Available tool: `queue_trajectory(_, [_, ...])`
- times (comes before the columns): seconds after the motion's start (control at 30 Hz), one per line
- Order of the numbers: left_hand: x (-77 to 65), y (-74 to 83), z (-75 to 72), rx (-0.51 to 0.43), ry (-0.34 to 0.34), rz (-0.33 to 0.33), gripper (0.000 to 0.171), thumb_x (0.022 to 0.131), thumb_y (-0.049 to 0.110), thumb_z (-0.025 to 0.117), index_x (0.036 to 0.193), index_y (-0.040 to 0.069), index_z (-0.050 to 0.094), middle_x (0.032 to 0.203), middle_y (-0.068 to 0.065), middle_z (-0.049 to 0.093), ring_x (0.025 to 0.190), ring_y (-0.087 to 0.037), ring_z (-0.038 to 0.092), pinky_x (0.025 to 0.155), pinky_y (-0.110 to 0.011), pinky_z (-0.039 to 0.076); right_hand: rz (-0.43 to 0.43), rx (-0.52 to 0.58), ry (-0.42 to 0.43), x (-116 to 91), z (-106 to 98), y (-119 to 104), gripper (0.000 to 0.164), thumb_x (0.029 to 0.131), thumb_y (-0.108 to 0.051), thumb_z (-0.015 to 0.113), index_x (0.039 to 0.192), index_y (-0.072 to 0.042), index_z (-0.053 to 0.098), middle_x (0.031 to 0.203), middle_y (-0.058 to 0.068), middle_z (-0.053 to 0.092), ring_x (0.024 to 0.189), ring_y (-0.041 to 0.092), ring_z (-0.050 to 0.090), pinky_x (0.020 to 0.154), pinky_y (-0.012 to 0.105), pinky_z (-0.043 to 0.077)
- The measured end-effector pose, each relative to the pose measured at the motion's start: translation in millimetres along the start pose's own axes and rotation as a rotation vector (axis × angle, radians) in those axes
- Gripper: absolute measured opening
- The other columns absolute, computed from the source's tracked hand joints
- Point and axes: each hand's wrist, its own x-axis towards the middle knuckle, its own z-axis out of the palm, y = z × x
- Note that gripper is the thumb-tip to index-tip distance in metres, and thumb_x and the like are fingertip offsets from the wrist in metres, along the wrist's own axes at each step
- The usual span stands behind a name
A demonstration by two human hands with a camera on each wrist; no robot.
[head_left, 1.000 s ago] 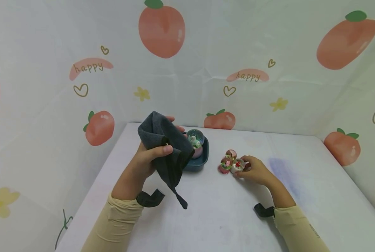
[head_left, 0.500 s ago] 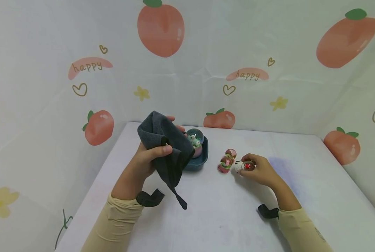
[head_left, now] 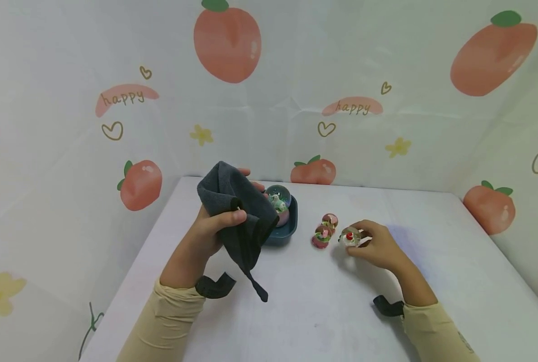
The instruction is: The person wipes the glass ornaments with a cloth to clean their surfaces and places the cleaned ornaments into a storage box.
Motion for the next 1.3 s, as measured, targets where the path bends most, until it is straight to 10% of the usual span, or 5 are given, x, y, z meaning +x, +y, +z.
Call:
queue_trajectory(0.4, [0.6,-0.7,0.0,0.009,0.021,-0.016,0.068,0.086,0.012,0.072,0.148,0.011,0.045,0.131,-0.008,0.067,0.120,-0.021,0.069,0.098,-0.034,0.057,-0.207,0.080,0.129,8.1,-3.4,-41.3,0.027,0.081,0.005,0.084,0.102,-0.010,0.077,0.099,0.004,0.070,0.087,0.004,0.067,0.071,0.023,0.063])
queue_trajectory(0.97, [4.9,-8.5,6.5,0.026,0.010,-0.040,0.065,0.086,0.018,0.081,0.143,0.007,0.050,0.113,0.000,0.067,0.102,-0.014,0.064,0.087,-0.029,0.056,-0.528,0.392,0.200,19.9,4.6,-131.2,0.047,0.067,0.024,0.082,0.107,0.005,0.067,0.103,0.011,0.069,0.091,0.013,0.074,0.077,0.026,0.064])
queue_trajectory(1.3, [6.6,-17.6,11.2,0.090,-0.012,-0.094,0.075,0.085,0.029,0.086,0.145,0.006,0.047,0.114,-0.001,0.066,0.103,-0.015,0.066,0.088,-0.032,0.056,-0.641,0.350,0.275,27.2,12.7,-166.4,0.046,0.067,0.018,0.087,0.109,0.002,0.076,0.108,0.017,0.070,0.090,0.013,0.070,0.075,0.025,0.064])
